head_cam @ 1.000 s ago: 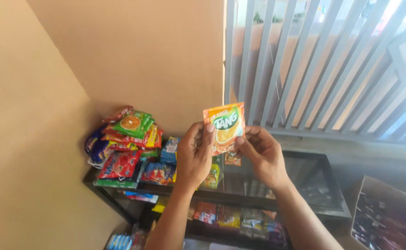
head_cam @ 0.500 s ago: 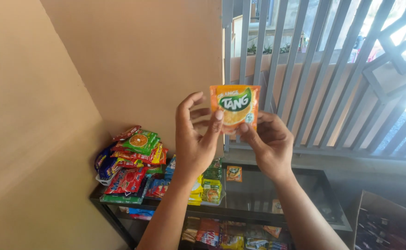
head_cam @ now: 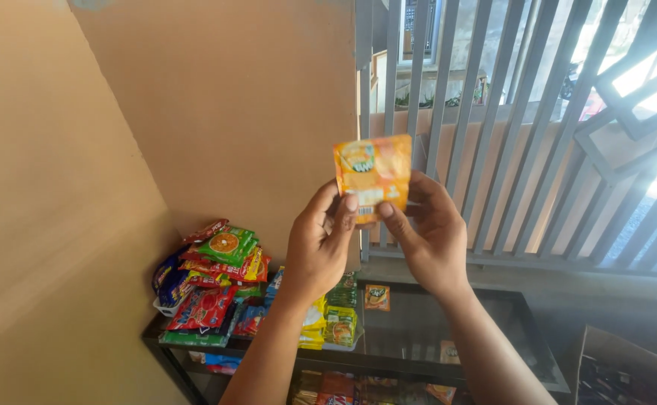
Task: Arranging various beverage and food packets on a shelf and inside a glass-top display case.
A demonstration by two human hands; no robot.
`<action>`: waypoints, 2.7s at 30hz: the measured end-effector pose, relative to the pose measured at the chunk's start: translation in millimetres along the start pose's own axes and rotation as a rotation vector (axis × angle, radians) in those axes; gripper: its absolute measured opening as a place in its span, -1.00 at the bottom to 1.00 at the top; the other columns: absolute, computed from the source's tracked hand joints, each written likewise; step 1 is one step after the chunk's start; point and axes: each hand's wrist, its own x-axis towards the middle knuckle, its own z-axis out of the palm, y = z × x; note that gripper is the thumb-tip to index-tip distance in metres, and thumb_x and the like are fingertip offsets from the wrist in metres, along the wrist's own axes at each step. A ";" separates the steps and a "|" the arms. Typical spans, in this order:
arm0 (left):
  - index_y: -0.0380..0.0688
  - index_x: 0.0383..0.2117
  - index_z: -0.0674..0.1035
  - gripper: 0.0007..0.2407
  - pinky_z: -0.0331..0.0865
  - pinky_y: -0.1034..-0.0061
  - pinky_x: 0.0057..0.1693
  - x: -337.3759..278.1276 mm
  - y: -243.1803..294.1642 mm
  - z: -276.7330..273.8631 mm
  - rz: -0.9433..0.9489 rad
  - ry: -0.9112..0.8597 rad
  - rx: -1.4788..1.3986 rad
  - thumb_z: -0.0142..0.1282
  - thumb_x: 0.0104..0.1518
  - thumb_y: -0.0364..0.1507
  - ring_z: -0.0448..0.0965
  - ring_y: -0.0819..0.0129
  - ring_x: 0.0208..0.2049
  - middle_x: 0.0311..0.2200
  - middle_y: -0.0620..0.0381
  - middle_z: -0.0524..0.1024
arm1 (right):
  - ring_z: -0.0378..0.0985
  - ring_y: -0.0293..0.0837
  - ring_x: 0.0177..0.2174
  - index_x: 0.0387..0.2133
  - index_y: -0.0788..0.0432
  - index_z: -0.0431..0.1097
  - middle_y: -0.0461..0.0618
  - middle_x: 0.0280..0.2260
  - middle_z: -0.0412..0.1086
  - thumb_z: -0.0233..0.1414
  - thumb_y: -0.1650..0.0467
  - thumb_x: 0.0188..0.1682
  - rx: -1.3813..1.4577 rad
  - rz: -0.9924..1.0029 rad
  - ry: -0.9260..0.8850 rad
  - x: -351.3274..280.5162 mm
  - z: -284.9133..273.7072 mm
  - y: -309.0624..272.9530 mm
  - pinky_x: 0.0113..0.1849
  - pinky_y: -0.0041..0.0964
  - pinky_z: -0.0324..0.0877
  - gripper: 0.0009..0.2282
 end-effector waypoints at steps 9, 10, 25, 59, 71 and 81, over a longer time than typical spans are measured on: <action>-0.30 0.20 0.37 -0.61 0.63 0.43 0.00 5.0 -8.9 7.9 -0.076 0.034 0.060 0.02 0.32 -0.35 0.66 0.35 -0.10 -0.01 -0.05 0.56 | 0.53 -0.34 -0.40 -0.05 0.32 0.45 0.04 -0.31 0.56 0.19 0.50 0.05 -0.081 -0.044 0.107 -2.0 -15.8 18.4 -0.41 -0.47 0.43 -0.77; -0.30 0.20 0.37 -0.61 0.63 0.43 0.00 0.3 -7.3 10.7 -0.081 0.033 0.059 0.02 0.32 -0.35 0.66 0.35 -0.10 -0.01 -0.05 0.56 | 0.53 -0.34 -0.40 -0.05 0.32 0.45 0.04 -0.31 0.56 0.19 0.50 0.05 -0.082 -0.040 0.109 -4.1 -17.5 20.8 -0.41 -0.47 0.43 -0.77; -0.28 0.04 0.45 -0.72 0.54 0.56 0.04 -87.5 -104.6 3.0 -0.280 0.129 -0.136 -0.08 0.43 -0.30 0.62 0.51 -0.09 -0.08 0.12 0.60 | 0.59 -0.16 -0.13 -0.02 0.31 0.45 0.11 -0.02 0.43 0.20 0.54 0.00 -0.476 0.003 -0.124 -60.9 -36.1 74.0 -0.17 -0.30 0.57 -0.73; -0.44 0.10 0.44 -0.62 0.18 0.03 0.29 -223.9 -518.0 21.1 -0.588 -0.026 1.138 0.08 0.13 -0.55 0.30 -0.22 0.20 0.17 -0.31 0.37 | 0.69 0.02 -0.26 0.03 0.20 0.44 0.19 -0.16 0.49 0.16 0.51 -0.06 -0.581 0.724 -0.186 -182.1 -155.6 519.2 -0.24 -0.24 0.61 -0.66; -0.34 0.06 0.47 -0.68 0.29 0.08 0.23 -217.9 -458.1 35.8 -0.559 0.039 1.036 0.11 0.16 -0.55 0.43 -0.16 0.11 0.06 -0.21 0.46 | 0.60 0.00 -0.36 -0.04 0.23 0.41 0.15 -0.27 0.44 0.20 0.46 -0.07 -0.649 0.715 -0.155 -173.8 -148.4 443.1 -0.32 -0.23 0.52 -0.69; -0.23 -0.17 0.59 -0.87 0.49 0.37 -0.16 -335.5 -331.4 86.1 -0.963 0.047 0.428 0.13 0.22 -0.48 0.63 0.15 -0.31 -0.30 -0.03 0.59 | 0.62 -0.15 -0.39 -0.27 0.22 0.52 0.04 -0.35 0.51 0.16 0.45 -0.05 -0.359 1.066 -0.444 -316.9 -198.3 319.4 -0.37 -0.28 0.49 -0.88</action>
